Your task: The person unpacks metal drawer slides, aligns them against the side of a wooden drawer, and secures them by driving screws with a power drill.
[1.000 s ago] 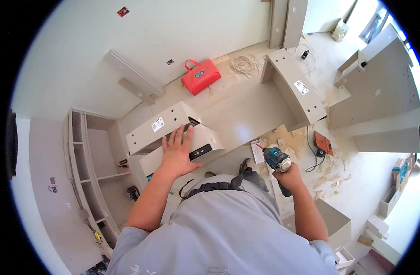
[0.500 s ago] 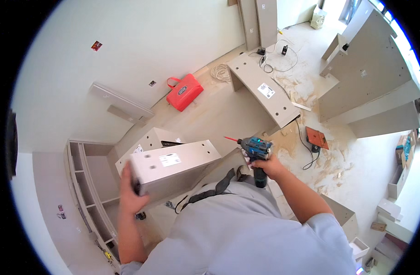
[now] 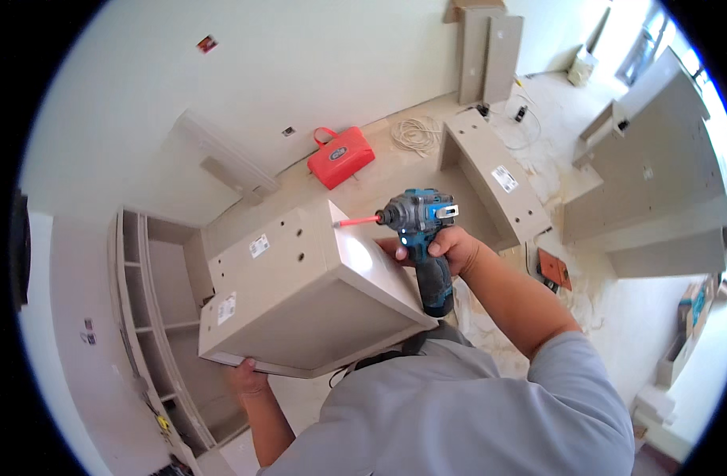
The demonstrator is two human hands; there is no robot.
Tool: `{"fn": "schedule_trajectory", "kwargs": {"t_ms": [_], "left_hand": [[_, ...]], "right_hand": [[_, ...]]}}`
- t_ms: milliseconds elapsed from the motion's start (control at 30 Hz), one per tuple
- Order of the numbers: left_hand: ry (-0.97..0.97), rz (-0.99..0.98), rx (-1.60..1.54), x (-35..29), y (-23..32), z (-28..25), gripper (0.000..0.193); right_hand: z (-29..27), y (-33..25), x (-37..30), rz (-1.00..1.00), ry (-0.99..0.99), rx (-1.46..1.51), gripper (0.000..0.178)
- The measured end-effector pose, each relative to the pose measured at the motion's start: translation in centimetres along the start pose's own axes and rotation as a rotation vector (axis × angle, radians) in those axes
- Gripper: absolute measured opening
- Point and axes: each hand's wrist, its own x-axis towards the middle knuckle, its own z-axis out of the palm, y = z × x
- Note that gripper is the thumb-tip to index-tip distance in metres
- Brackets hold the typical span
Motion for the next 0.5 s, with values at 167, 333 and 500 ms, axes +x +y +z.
{"fn": "schedule_trajectory", "kwargs": {"t_ms": [167, 333, 500], "left_hand": [[0.135, -0.016, -0.037, -2.9, -9.0, -2.1, 0.073], [0.219, -0.271, -0.559, -5.4, -20.9, -2.8, 0.059], [0.19, -0.398, -0.872, -4.3, -27.8, 2.1, 0.043]], "right_hand": [[5.4, 1.6, 5.7, 0.225, -0.11, -0.147, 0.079], [12.9, 6.1, 10.7, 0.469, -0.071, -0.352, 0.063], [14.0, 9.0, 13.3, 0.637, 0.108, -0.578, 0.055]]}}
